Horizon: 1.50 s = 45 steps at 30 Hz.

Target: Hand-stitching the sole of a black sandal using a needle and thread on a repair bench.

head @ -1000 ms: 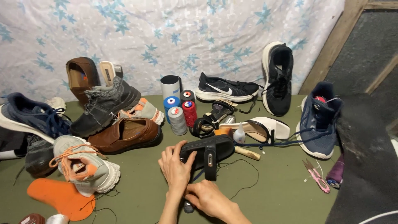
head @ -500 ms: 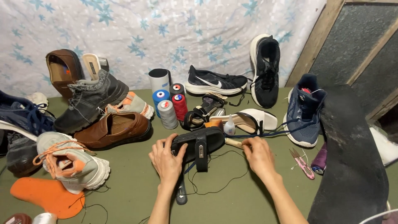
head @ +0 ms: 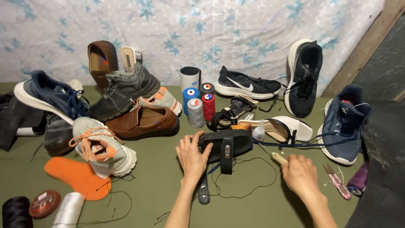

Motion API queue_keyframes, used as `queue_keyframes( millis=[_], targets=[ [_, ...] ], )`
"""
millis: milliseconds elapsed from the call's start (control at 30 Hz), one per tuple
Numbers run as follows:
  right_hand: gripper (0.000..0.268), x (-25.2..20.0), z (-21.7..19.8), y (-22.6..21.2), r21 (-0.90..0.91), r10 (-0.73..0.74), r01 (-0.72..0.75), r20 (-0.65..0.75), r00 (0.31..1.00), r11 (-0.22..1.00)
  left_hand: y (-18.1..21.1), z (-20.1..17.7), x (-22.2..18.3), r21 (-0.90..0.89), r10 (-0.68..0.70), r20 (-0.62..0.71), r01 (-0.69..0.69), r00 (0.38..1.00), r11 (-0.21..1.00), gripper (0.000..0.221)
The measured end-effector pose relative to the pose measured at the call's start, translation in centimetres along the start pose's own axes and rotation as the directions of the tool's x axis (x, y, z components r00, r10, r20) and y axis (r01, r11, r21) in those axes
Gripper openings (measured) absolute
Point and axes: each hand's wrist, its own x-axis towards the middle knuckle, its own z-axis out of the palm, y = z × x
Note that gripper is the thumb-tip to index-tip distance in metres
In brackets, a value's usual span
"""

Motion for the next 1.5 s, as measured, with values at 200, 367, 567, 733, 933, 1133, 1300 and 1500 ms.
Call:
queue_keyframes(
  millis=[200, 367, 567, 733, 933, 1133, 1300, 1500],
  targets=[
    [0.029, -9.4, -11.7, -5.4, 0.502, 0.050, -0.150, 0.206, 0.977, 0.852, -0.2, 0.5, 0.4, -0.050, -0.020, -0.016, 0.020, 1.000, 0.999, 0.045],
    [0.039, -12.7, -11.1, -10.4, 0.574, -0.111, -0.050, 0.242, 0.964, 0.817, 1.2, -2.3, -0.1, -0.030, -0.005, 0.029, 0.006, 1.000, 1.000, 0.048],
    [0.025, -13.3, -8.1, -14.5, 0.419, -0.248, 0.172, 0.132, 0.960, 0.891, -0.9, -3.7, 0.7, -0.017, -0.211, 0.270, 0.224, 0.939, 0.975, 0.047],
    [0.022, -11.5, -7.6, -16.9, 0.349, -0.375, 0.361, -0.029, 0.926, 0.865, -3.9, -1.2, 0.9, -0.011, -0.334, 0.303, 0.354, 0.892, 0.935, 0.051],
    [0.049, -10.5, -7.7, -19.0, 0.274, -0.426, 0.426, -0.065, 0.903, 0.862, -4.0, -0.9, 0.6, -0.039, -0.296, 0.264, 0.317, 0.918, 0.948, 0.050],
    [0.045, -8.9, -6.1, -19.4, 0.138, -0.446, 0.453, -0.079, 0.891, 0.881, -3.8, -1.0, 0.5, -0.048, -0.278, 0.266, 0.300, 0.923, 0.953, 0.050],
    [0.043, -8.3, -5.9, -19.1, 0.082, -0.429, 0.433, -0.054, 0.901, 0.898, -3.6, -0.9, 0.4, -0.046, -0.263, 0.239, 0.281, 0.935, 0.958, 0.049],
    [0.044, -8.4, -5.9, -19.2, 0.091, -0.425, 0.427, -0.043, 0.904, 0.900, -3.6, -0.5, 0.2, -0.042, -0.210, 0.201, 0.222, 0.957, 0.974, 0.048]
  ],
)
